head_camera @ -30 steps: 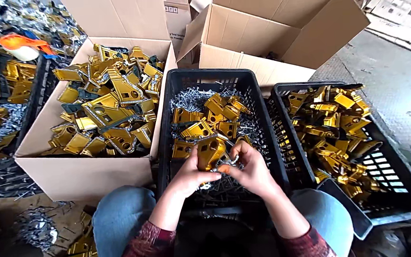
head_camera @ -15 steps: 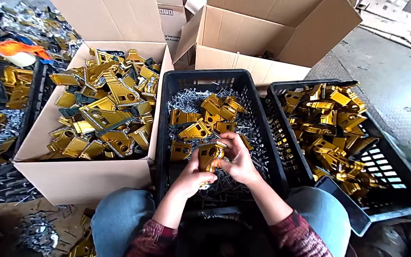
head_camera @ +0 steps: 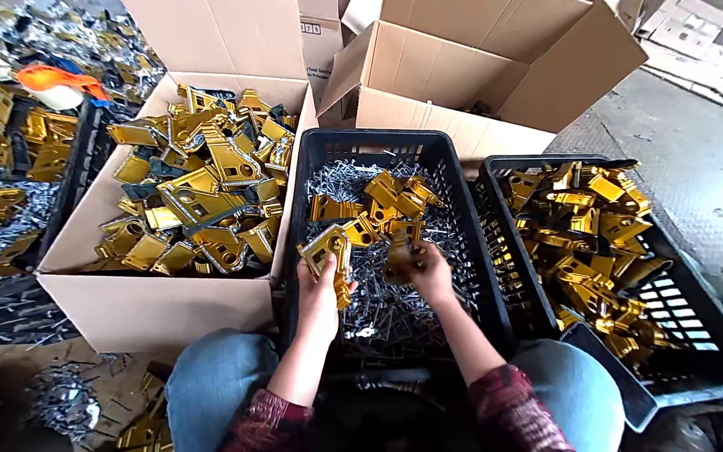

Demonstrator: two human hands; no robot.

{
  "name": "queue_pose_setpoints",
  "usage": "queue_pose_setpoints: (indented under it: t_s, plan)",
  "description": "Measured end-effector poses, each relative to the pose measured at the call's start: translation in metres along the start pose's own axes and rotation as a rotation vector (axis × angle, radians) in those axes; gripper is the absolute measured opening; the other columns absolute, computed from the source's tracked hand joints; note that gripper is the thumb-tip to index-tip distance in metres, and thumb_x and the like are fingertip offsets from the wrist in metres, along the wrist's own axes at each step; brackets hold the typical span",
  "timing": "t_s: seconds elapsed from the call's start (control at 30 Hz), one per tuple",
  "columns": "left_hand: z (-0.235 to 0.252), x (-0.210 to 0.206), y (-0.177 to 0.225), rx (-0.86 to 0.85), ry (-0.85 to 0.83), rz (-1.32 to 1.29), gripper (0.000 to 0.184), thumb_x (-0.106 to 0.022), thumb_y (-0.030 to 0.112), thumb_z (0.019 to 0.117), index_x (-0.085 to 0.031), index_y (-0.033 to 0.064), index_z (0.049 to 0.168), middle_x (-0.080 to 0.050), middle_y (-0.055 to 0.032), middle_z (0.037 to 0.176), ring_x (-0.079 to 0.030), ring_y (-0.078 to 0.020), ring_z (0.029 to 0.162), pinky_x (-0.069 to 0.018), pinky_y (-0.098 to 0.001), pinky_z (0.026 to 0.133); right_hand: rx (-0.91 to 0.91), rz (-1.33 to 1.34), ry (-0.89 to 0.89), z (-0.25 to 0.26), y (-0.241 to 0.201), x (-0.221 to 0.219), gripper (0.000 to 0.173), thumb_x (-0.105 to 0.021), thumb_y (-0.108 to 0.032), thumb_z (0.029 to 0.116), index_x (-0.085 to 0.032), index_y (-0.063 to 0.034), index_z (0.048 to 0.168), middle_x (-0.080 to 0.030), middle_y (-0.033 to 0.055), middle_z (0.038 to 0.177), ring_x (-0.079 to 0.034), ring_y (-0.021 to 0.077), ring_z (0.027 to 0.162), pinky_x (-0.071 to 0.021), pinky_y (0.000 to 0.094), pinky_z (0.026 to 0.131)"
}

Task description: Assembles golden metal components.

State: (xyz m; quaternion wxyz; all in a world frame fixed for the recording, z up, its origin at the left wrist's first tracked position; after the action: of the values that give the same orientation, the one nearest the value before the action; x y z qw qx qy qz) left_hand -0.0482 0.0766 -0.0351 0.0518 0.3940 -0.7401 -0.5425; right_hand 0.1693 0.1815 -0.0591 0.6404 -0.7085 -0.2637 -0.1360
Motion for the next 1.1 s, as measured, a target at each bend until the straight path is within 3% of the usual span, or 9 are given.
queue_pose_setpoints:
  t_s: [0.07, 0.2, 0.43, 0.53, 0.63, 0.8, 0.93, 1.0, 1.1]
  plan:
    - [0.001, -0.001, 0.004, -0.074, -0.032, 0.052, 0.044, -0.049, 0.013, 0.108, -0.034, 0.0131, 0.149, -0.062, -0.0161, 0.117, -0.07, -0.0246, 0.089, -0.0619, -0.04, 0.071, 0.017, 0.388, -0.038, -0.007, -0.017, 0.018, 0.059, -0.069, 0.003, 0.0921, -0.048, -0.0067, 0.146, -0.073, 0.0105, 0.1, -0.071, 0.0184, 0.084, -0.0601, 0.0372, 0.077]
    - [-0.005, -0.019, 0.0, -0.266, -0.24, 0.192, 0.061, -0.059, 0.02, 0.1008, -0.03, 0.0101, 0.154, -0.057, -0.0148, 0.129, -0.065, -0.0218, 0.107, -0.0589, -0.0396, 0.085, 0.058, 0.733, -0.317, -0.034, -0.047, 0.02, 0.061, -0.06, 0.005, 0.0915, -0.046, -0.0092, 0.149, -0.073, 0.0078, 0.101, -0.071, 0.0152, 0.088, -0.061, 0.0348, 0.082]
    - [-0.02, -0.034, -0.011, -0.394, -0.377, 0.374, 0.086, -0.084, 0.012, 0.0799, -0.032, 0.0029, 0.148, -0.062, -0.0138, 0.13, -0.066, -0.0166, 0.114, -0.0585, -0.0327, 0.097, 0.108, 0.513, -0.228, -0.044, -0.051, 0.011, 0.061, -0.076, -0.005, 0.0864, -0.052, -0.0037, 0.142, -0.074, 0.0098, 0.099, -0.072, 0.0169, 0.083, -0.0622, 0.0333, 0.077]
    - [-0.016, -0.034, -0.015, -0.351, -0.442, 0.443, 0.088, -0.084, 0.013, 0.0776, -0.033, 0.0008, 0.148, -0.061, -0.0149, 0.132, -0.065, -0.0169, 0.118, -0.0566, -0.0327, 0.1, 0.182, 0.236, -0.25, -0.032, -0.054, 0.025, 0.097, -0.089, -0.033, 0.0726, -0.039, -0.0143, 0.154, -0.063, 0.0115, 0.124, -0.068, 0.0216, 0.095, -0.0606, 0.038, 0.077]
    - [-0.027, -0.046, -0.019, -0.254, -0.639, 0.396, 0.085, -0.084, 0.012, 0.0778, -0.035, -0.0027, 0.146, -0.062, -0.0152, 0.131, -0.065, -0.019, 0.119, -0.0566, -0.035, 0.101, 0.204, 0.207, -0.54, -0.024, -0.067, 0.022, 0.118, -0.092, -0.034, 0.0677, -0.022, -0.0229, 0.163, -0.056, 0.0093, 0.142, -0.065, 0.021, 0.116, -0.0597, 0.0407, 0.093]
    - [-0.039, -0.055, -0.023, -0.217, -0.73, 0.371, 0.084, -0.083, 0.015, 0.0817, -0.034, -0.0037, 0.147, -0.059, -0.0151, 0.136, -0.065, -0.0194, 0.118, -0.0584, -0.0348, 0.098, 0.232, 0.114, -0.82, -0.018, -0.087, 0.028, 0.068, -0.088, -0.013, 0.0744, -0.063, -0.0119, 0.138, -0.07, 0.0021, 0.124, -0.068, 0.0088, 0.108, -0.0581, 0.0297, 0.095]
    - [-0.022, -0.045, -0.019, -0.228, -0.527, 0.419, 0.077, -0.073, 0.032, 0.0913, -0.037, 0.0031, 0.153, -0.046, -0.0175, 0.152, -0.058, -0.0241, 0.13, -0.0571, -0.0371, 0.097, 0.155, 0.098, -0.523, 0.035, -0.088, 0.081, 0.056, -0.078, -0.014, 0.0772, -0.066, -0.0072, 0.131, -0.073, 0.0073, 0.109, -0.07, 0.0147, 0.091, -0.0606, 0.0351, 0.08]
    - [-0.01, -0.039, -0.015, -0.224, -0.433, 0.418, 0.067, -0.067, 0.028, 0.0946, -0.041, 0.0001, 0.149, -0.048, -0.0186, 0.149, -0.059, -0.0239, 0.128, -0.0567, -0.0365, 0.098, 0.025, 0.24, -0.221, 0.078, -0.076, 0.115, 0.049, -0.074, -0.008, 0.09, -0.059, -0.0038, 0.137, -0.071, 0.0148, 0.11, -0.072, 0.0234, 0.089, -0.0624, 0.0423, 0.077]
    - [0.001, -0.039, -0.014, -0.215, -0.398, 0.413, 0.054, -0.062, 0.019, 0.0972, -0.047, -0.0039, 0.143, -0.055, -0.0195, 0.142, -0.064, -0.0225, 0.12, -0.0582, -0.0363, 0.095, -0.207, 0.457, 0.176, 0.147, -0.04, 0.158, 0.052, -0.074, -0.02, 0.0938, -0.055, -0.0068, 0.14, -0.067, 0.0165, 0.118, -0.07, 0.027, 0.095, -0.0616, 0.0453, 0.078]
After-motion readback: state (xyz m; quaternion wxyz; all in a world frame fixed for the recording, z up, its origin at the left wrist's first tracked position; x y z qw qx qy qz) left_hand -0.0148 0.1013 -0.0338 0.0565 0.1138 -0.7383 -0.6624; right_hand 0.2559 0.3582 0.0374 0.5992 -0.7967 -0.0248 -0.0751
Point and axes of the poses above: each hand's wrist, its own z-axis towards the middle knuckle, its own x-axis out of the back of the hand, y = z × x, the point moved 8 cm from there along z, towards the middle knuckle
